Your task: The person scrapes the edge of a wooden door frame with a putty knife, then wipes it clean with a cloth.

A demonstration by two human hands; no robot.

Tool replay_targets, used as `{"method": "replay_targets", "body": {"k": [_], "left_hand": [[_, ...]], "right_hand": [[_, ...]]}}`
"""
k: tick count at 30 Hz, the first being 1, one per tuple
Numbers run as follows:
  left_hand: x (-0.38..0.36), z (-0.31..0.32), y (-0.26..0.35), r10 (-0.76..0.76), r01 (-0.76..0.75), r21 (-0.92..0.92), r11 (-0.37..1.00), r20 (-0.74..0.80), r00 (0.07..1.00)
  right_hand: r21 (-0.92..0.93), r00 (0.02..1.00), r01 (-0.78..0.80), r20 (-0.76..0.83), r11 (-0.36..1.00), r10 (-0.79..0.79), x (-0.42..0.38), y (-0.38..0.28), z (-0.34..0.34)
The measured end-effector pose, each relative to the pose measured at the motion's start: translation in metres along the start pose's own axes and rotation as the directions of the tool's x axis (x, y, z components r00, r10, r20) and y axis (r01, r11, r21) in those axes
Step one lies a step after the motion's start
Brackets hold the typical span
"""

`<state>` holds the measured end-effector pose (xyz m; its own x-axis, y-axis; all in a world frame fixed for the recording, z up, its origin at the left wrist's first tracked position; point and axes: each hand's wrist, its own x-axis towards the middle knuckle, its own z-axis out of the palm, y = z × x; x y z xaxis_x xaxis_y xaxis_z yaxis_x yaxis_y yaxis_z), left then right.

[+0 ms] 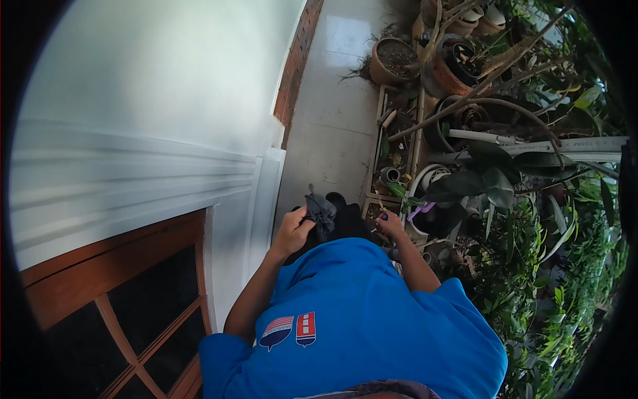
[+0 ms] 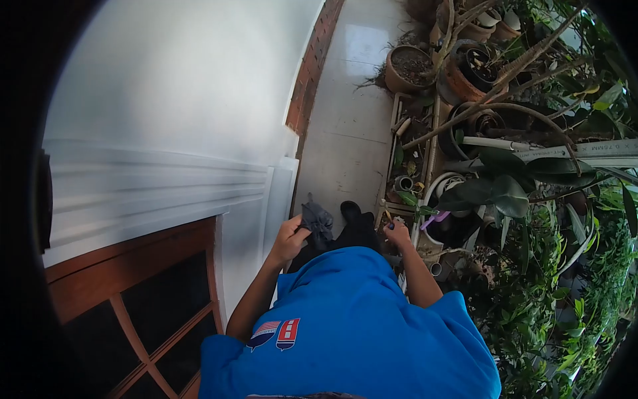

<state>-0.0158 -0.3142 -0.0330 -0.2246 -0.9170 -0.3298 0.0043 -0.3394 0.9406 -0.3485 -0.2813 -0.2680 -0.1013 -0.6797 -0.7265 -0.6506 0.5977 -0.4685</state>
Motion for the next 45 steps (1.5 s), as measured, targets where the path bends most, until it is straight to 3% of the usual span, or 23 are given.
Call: {"method": "replay_targets", "body": {"k": [3,6,9,12,18,22,24,27,31,34,37,40,41,44,45], "left_hand": [[-0.024,-0.017,-0.013,-0.046,0.020,-0.143,0.990,-0.182,0.982],[-0.042,-0.023,-0.034,-0.069,-0.007,-0.225,0.974,-0.328,0.942],[-0.052,-0.024,-0.049,-0.042,-0.064,-0.233,0.970,-0.423,0.905],[-0.056,-0.020,-0.052,-0.031,-0.079,-0.200,0.977,-0.494,0.869],[-0.036,-0.014,-0.037,0.036,-0.164,-0.173,0.971,-0.576,0.817],[-0.023,-0.008,-0.030,0.080,-0.186,-0.131,0.974,-0.570,0.818],[-0.009,-0.004,-0.026,0.112,-0.230,-0.142,0.963,-0.565,0.817],[0.019,-0.006,-0.015,0.092,-0.174,-0.096,0.980,-0.556,0.826],[0.060,-0.025,0.011,0.059,-0.094,-0.054,0.994,-0.456,0.888],[0.108,-0.042,0.029,0.137,-0.144,0.009,0.990,-0.383,0.914],[0.166,-0.066,0.036,0.153,-0.160,0.005,0.987,-0.317,0.936],[0.216,-0.087,0.061,0.171,-0.176,0.008,0.984,-0.276,0.946],[0.231,-0.093,0.069,0.181,-0.185,0.008,0.983,-0.270,0.946],[0.272,-0.115,0.075,0.152,-0.171,-0.043,0.984,-0.285,0.946],[0.286,-0.121,0.081,0.152,-0.169,-0.039,0.985,-0.273,0.950]], "right_hand": [[-0.179,0.997,0.072,0.000,0.981,-0.073,0.007,0.005,-0.005],[-0.184,0.993,-0.043,0.101,0.982,0.063,0.020,0.012,-0.010],[-0.376,0.992,0.100,0.109,0.921,-0.063,0.031,0.016,-0.012],[-0.219,0.979,-0.076,0.170,0.973,0.115,0.011,-0.020,-0.032],[-0.134,0.968,-0.081,0.226,0.988,0.110,0.012,-0.038,-0.049],[-0.159,0.963,-0.051,0.255,0.986,0.091,0.014,-0.034,-0.062],[-0.113,0.966,-0.068,0.239,0.991,0.094,0.018,-0.034,-0.067],[-0.021,0.968,-0.129,0.212,0.991,0.131,0.030,-0.031,-0.067],[0.094,0.970,-0.180,0.183,0.979,0.161,0.050,-0.038,-0.067],[0.124,0.971,-0.178,0.182,0.976,0.154,0.068,-0.057,-0.075],[-0.002,0.987,-0.139,0.083,0.990,0.138,0.103,-0.054,-0.073],[-0.096,0.982,-0.177,0.051,0.980,0.182,0.106,-0.090,-0.097],[-0.099,0.965,-0.242,0.077,0.965,0.250,0.108,-0.107,-0.105],[-0.149,0.987,-0.158,-0.015,0.976,0.157,0.138,-0.118,-0.114],[-0.080,0.980,-0.199,-0.013,0.977,0.199,0.147,-0.128,-0.120]]}}
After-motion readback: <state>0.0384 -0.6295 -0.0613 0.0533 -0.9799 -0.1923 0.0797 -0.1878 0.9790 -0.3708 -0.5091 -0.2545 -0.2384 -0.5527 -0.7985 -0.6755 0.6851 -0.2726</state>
